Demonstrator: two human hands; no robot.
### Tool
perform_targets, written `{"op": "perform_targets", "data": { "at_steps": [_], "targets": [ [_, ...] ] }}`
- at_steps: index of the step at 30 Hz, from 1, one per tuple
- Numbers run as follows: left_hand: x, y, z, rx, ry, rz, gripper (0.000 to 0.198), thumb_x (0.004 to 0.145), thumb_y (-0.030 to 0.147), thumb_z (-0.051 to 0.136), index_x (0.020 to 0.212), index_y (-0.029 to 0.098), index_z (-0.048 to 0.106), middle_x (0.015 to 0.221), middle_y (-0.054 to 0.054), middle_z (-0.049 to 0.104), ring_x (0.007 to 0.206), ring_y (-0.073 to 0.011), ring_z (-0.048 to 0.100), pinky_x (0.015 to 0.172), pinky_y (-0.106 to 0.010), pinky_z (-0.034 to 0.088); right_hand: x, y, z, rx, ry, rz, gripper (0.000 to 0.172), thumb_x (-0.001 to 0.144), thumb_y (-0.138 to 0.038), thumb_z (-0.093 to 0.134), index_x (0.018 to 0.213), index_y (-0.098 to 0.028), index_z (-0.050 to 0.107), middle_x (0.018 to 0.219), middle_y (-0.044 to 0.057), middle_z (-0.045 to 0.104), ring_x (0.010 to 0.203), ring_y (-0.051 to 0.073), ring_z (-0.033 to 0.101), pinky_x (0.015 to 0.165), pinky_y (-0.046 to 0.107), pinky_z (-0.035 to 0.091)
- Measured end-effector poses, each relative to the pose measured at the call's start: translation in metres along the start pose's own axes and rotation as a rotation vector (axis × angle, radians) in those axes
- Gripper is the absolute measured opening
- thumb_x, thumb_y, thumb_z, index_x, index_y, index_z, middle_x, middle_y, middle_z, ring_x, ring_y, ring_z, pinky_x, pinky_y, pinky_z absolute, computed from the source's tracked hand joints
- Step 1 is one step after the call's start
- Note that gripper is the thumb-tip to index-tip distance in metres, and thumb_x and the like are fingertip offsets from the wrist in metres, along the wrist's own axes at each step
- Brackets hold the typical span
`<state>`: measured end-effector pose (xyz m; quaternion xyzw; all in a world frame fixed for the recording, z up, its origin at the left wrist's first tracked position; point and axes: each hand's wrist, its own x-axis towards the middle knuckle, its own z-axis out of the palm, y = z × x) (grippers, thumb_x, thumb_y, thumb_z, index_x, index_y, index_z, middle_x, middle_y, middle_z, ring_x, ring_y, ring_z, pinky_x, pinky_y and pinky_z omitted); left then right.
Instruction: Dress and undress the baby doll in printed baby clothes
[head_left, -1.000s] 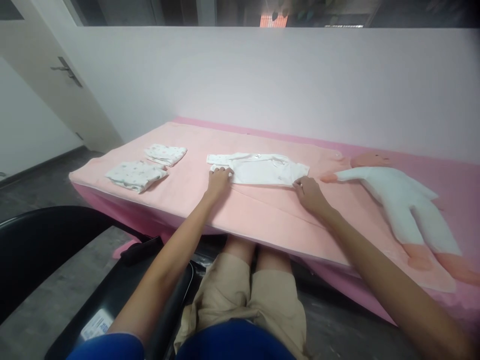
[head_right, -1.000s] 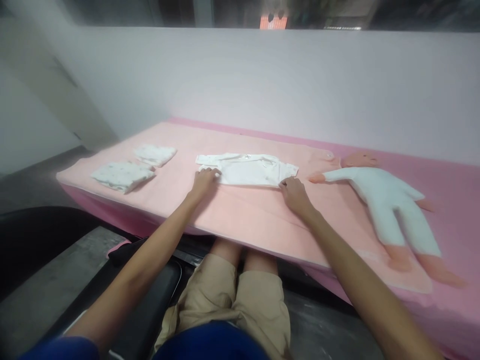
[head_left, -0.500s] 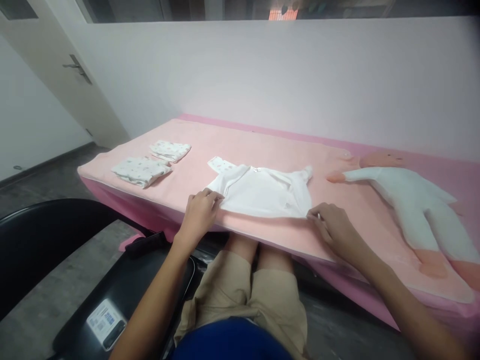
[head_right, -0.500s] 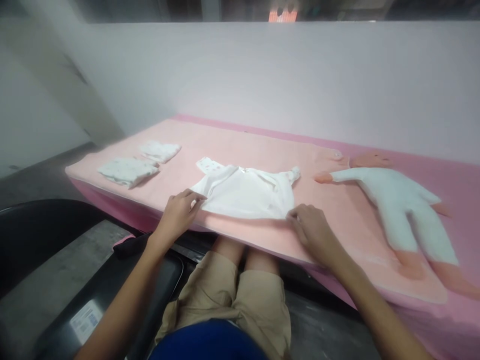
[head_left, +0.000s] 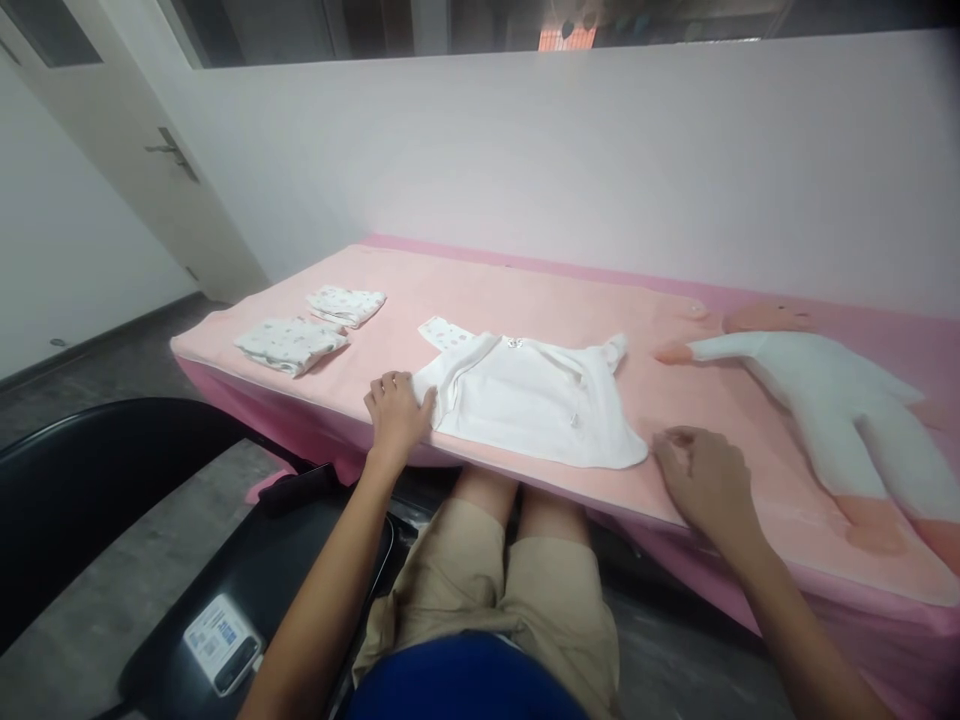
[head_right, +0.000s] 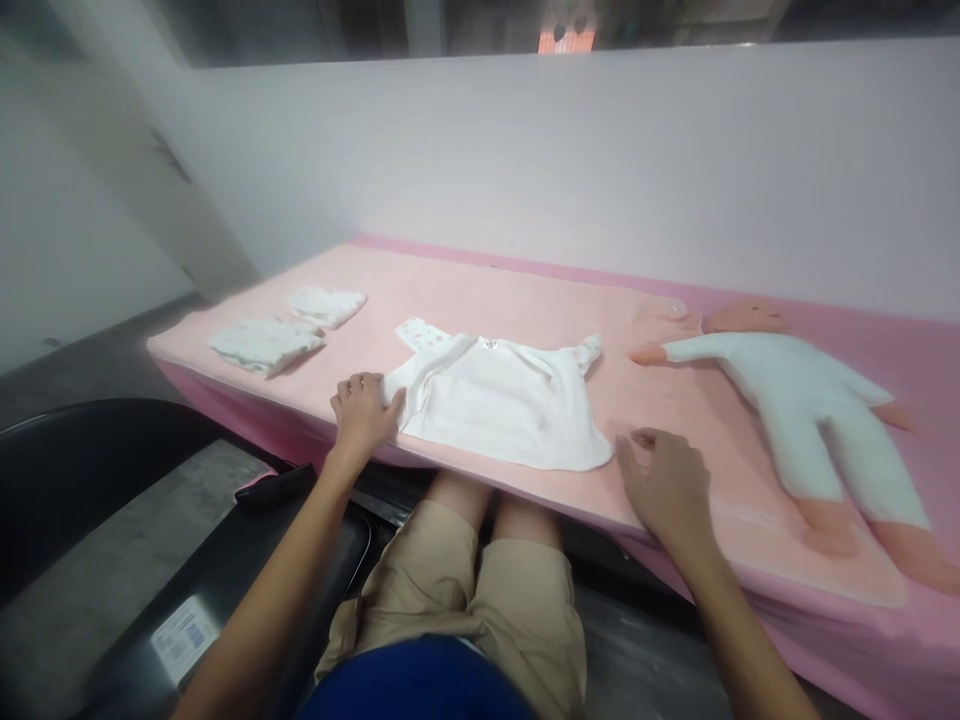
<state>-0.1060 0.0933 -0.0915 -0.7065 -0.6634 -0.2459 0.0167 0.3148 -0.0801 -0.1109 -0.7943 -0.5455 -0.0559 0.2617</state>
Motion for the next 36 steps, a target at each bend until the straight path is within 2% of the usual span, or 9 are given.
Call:
{"op": "perform_targets", "data": {
  "at_steps": [5, 10, 15, 17, 20, 24, 28, 32, 36],
  "targets": [
    [0.025, 0.004, -0.001, 0.015, -0.065, -0.058, 0.038, 0.097, 0.048, 0.056, 0.116, 0.016, 0.063, 0.126, -0.021, 0.065, 0.124, -0.0414, 0.051, 0.11, -0.059, 0.034, 0.009, -0.009, 0.002, -0.073, -0.064, 0.08, 0.048, 0.094, -0.065, 0.055, 0.101, -0.02, 0.07, 0.107, 0.016, 0.073, 0.101, 0.038, 0.065, 0.088, 0.05, 0.047],
    [0.036, 0.007, -0.002, -0.026, -0.172, -0.082, 0.026, 0.096, 0.042, 0.052, 0.094, 0.019, 0.064, 0.119, -0.019, 0.07, 0.122, -0.041, 0.053, 0.108, -0.057, 0.033, 0.023, -0.019, 0.007, -0.054, -0.219, 0.096, 0.043, 0.092, -0.064, 0.057, 0.084, -0.024, 0.069, 0.097, 0.011, 0.074, 0.091, 0.034, 0.065, 0.08, 0.046, 0.045],
    [0.04, 0.01, -0.005, -0.163, -0.205, -0.098, 0.019, 0.094, 0.039, 0.053, 0.088, 0.022, 0.057, 0.102, -0.012, 0.073, 0.114, -0.0372, 0.06, 0.108, -0.055, 0.034, 0.026, -0.022, 0.002, 0.128, -0.303, 0.155, 0.038, 0.09, -0.059, 0.061, 0.084, -0.022, 0.068, 0.091, 0.007, 0.074, 0.083, 0.028, 0.066, 0.076, 0.04, 0.045],
    [0.041, 0.016, -0.008, -0.271, -0.207, -0.114, 0.015, 0.093, 0.038, 0.055, 0.09, 0.023, 0.054, 0.098, -0.008, 0.073, 0.104, -0.0328, 0.064, 0.103, -0.049, 0.04, 0.025, -0.029, -0.002, 0.266, -0.294, 0.206, 0.037, 0.093, -0.059, 0.06, 0.09, -0.022, 0.068, 0.094, 0.006, 0.075, 0.085, 0.026, 0.067, 0.076, 0.037, 0.047],
    [0.037, 0.039, -0.012, -0.435, -0.169, -0.051, 0.01, 0.093, 0.033, 0.056, 0.094, 0.025, 0.051, 0.098, -0.004, 0.071, 0.092, -0.0263, 0.067, 0.086, -0.039, 0.047, 0.027, -0.051, -0.007, 0.419, -0.152, 0.249, 0.032, 0.096, -0.055, 0.059, 0.095, -0.024, 0.066, 0.102, 0.006, 0.076, 0.094, 0.027, 0.07, 0.081, 0.037, 0.049],
    [0.012, 0.089, -0.013, -0.415, -0.166, 0.263, 0.008, 0.091, 0.02, 0.057, 0.094, 0.024, 0.051, 0.098, -0.005, 0.07, 0.095, -0.0262, 0.066, 0.087, -0.04, 0.047, 0.032, -0.1, -0.001, 0.553, 0.033, 0.047, 0.025, 0.098, -0.049, 0.06, 0.095, -0.024, 0.062, 0.109, 0.008, 0.075, 0.104, 0.028, 0.069, 0.087, 0.038, 0.051],
    [-0.025, 0.116, -0.009, -0.288, -0.231, 0.547, 0.015, 0.093, 0.013, 0.053, 0.104, 0.023, 0.053, 0.107, -0.008, 0.07, 0.105, -0.0289, 0.064, 0.096, -0.046, 0.044, 0.024, -0.132, 0.014, 0.514, -0.101, -0.407, 0.019, 0.102, -0.042, 0.057, 0.096, -0.025, 0.06, 0.11, 0.008, 0.073, 0.107, 0.028, 0.067, 0.098, 0.044, 0.048],
    [-0.046, 0.095, -0.011, -0.323, -0.263, 0.579, 0.034, 0.094, 0.018, 0.06, 0.127, 0.025, 0.052, 0.126, -0.008, 0.068, 0.119, -0.0293, 0.06, 0.103, -0.046, 0.043, 0.003, -0.124, 0.026, 0.415, -0.158, -0.536, 0.025, 0.102, -0.044, 0.062, 0.119, -0.026, 0.063, 0.123, 0.01, 0.071, 0.118, 0.032, 0.064, 0.105, 0.052, 0.046],
    [-0.051, 0.063, -0.021, -0.322, -0.253, 0.569, 0.033, 0.096, 0.033, 0.068, 0.127, 0.026, 0.058, 0.135, -0.009, 0.065, 0.128, -0.0315, 0.054, 0.106, -0.048, 0.042, -0.014, -0.106, 0.028, 0.337, -0.209, -0.603, 0.044, 0.103, -0.043, 0.063, 0.145, -0.03, 0.058, 0.145, 0.01, 0.062, 0.135, 0.033, 0.056, 0.113, 0.054, 0.044]
  ]
}}
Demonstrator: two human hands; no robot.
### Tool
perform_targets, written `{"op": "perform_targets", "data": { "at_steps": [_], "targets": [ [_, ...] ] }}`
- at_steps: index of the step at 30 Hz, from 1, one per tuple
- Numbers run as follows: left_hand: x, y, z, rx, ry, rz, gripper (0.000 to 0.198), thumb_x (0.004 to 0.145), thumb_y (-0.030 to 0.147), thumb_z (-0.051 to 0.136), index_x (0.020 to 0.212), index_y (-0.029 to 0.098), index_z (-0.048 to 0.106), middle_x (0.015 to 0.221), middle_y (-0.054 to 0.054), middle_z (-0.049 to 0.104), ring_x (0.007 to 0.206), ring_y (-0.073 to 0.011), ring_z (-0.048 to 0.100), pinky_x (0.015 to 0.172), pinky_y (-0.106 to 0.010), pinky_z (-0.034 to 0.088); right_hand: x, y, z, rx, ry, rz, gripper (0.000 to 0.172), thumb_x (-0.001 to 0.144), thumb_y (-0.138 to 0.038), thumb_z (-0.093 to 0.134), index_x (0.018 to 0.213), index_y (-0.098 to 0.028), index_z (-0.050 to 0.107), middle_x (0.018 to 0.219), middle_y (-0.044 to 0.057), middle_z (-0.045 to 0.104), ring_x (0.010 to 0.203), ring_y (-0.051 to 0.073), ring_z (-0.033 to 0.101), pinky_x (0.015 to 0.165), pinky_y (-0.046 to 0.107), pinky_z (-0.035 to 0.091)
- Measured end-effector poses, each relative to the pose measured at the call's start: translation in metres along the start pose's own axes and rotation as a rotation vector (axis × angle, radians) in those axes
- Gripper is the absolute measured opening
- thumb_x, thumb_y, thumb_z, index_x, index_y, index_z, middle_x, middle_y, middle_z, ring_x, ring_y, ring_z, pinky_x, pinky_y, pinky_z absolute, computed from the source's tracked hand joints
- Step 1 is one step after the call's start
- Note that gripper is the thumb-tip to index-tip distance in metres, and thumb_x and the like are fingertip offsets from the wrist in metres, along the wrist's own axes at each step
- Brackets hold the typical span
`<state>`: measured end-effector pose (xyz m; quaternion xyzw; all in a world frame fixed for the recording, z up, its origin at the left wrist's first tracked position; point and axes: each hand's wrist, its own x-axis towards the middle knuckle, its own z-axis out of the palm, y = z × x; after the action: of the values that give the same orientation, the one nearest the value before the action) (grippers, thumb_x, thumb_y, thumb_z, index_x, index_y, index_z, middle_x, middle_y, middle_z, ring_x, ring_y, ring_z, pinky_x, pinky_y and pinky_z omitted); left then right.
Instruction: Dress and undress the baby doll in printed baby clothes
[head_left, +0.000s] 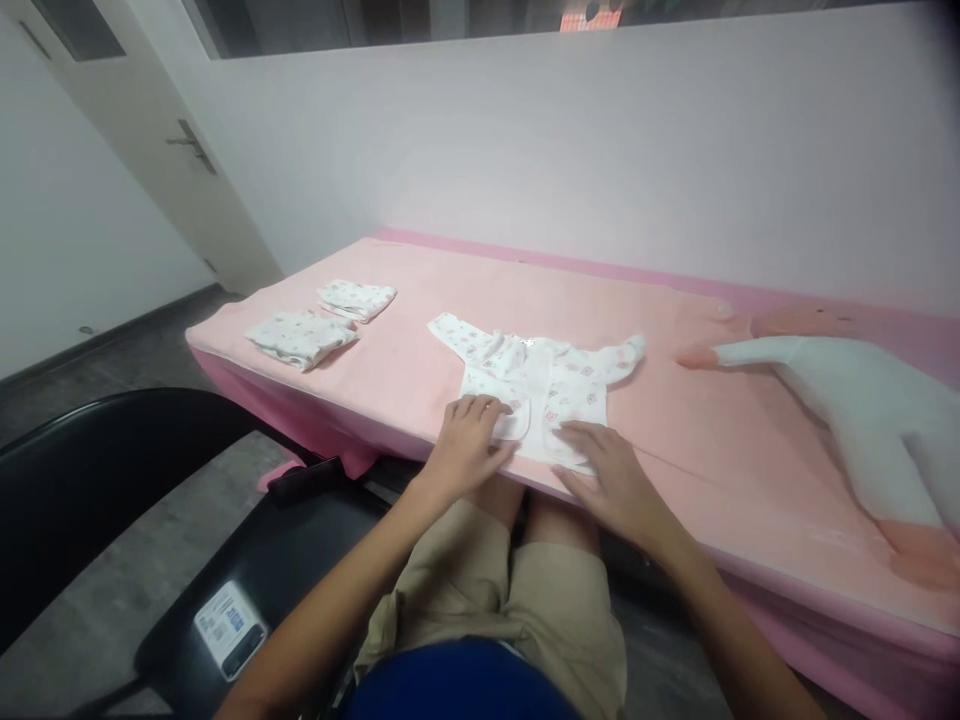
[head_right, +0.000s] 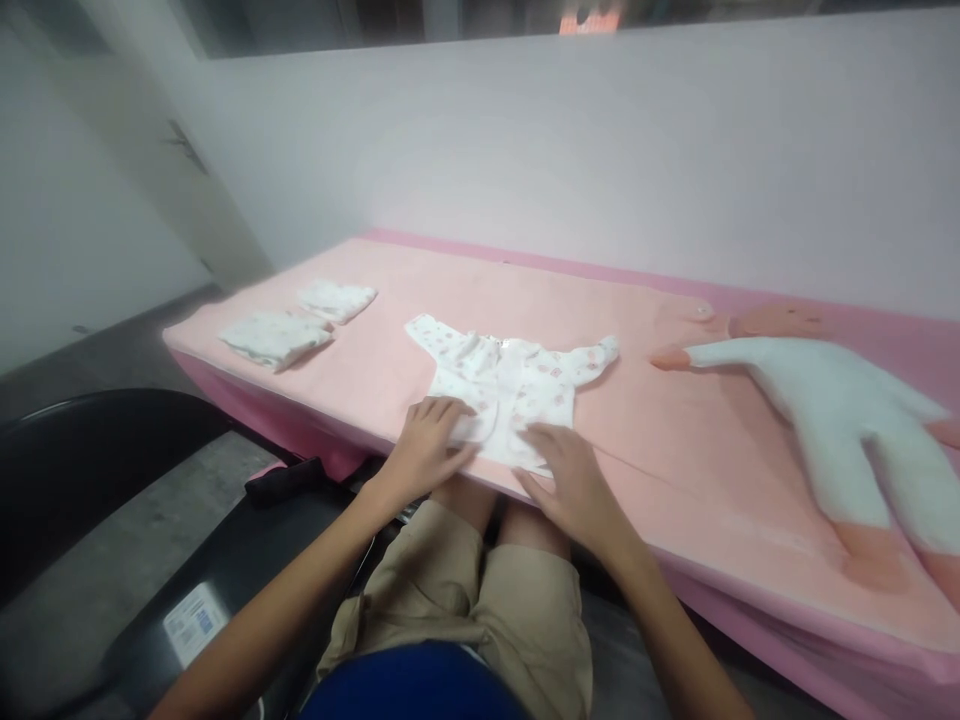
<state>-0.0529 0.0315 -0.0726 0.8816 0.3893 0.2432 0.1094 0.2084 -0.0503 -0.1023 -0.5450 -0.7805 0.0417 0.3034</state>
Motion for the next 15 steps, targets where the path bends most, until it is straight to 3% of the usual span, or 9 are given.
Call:
{"op": "perform_targets", "data": {
  "at_steps": [5, 11, 15],
  "targets": [
    [-0.011, -0.012, -0.002, 0.023, -0.005, 0.048, 0.017, 0.105, 0.033, 0.057, 0.119, 0.026, 0.066, 0.126, -0.007, 0.068, 0.121, -0.0285, 0.057, 0.103, -0.045, 0.043, -0.005, 0.003, 0.004, -0.057, 0.004, -0.03, 0.034, 0.109, -0.033, 0.054, 0.141, -0.033, 0.067, 0.144, 0.007, 0.067, 0.131, 0.03, 0.061, 0.11, 0.054, 0.049],
    [-0.01, -0.019, 0.004, 0.087, 0.001, 0.087, 0.022, 0.111, 0.03, 0.044, 0.11, 0.024, 0.065, 0.115, -0.008, 0.071, 0.108, -0.026, 0.06, 0.093, -0.043, 0.043, -0.001, -0.001, 0.004, -0.059, 0.044, -0.084, 0.035, 0.109, -0.024, 0.053, 0.139, -0.032, 0.069, 0.136, 0.003, 0.073, 0.122, 0.03, 0.068, 0.101, 0.055, 0.053],
    [-0.015, -0.019, -0.002, 0.03, -0.014, 0.141, 0.023, 0.112, 0.03, 0.042, 0.112, 0.024, 0.064, 0.115, -0.008, 0.071, 0.107, -0.0246, 0.06, 0.093, -0.041, 0.043, 0.001, -0.017, 0.001, -0.001, 0.053, -0.13, 0.041, 0.108, -0.02, 0.052, 0.144, -0.035, 0.065, 0.136, 0.002, 0.074, 0.123, 0.029, 0.069, 0.104, 0.055, 0.052]
  ]
}}
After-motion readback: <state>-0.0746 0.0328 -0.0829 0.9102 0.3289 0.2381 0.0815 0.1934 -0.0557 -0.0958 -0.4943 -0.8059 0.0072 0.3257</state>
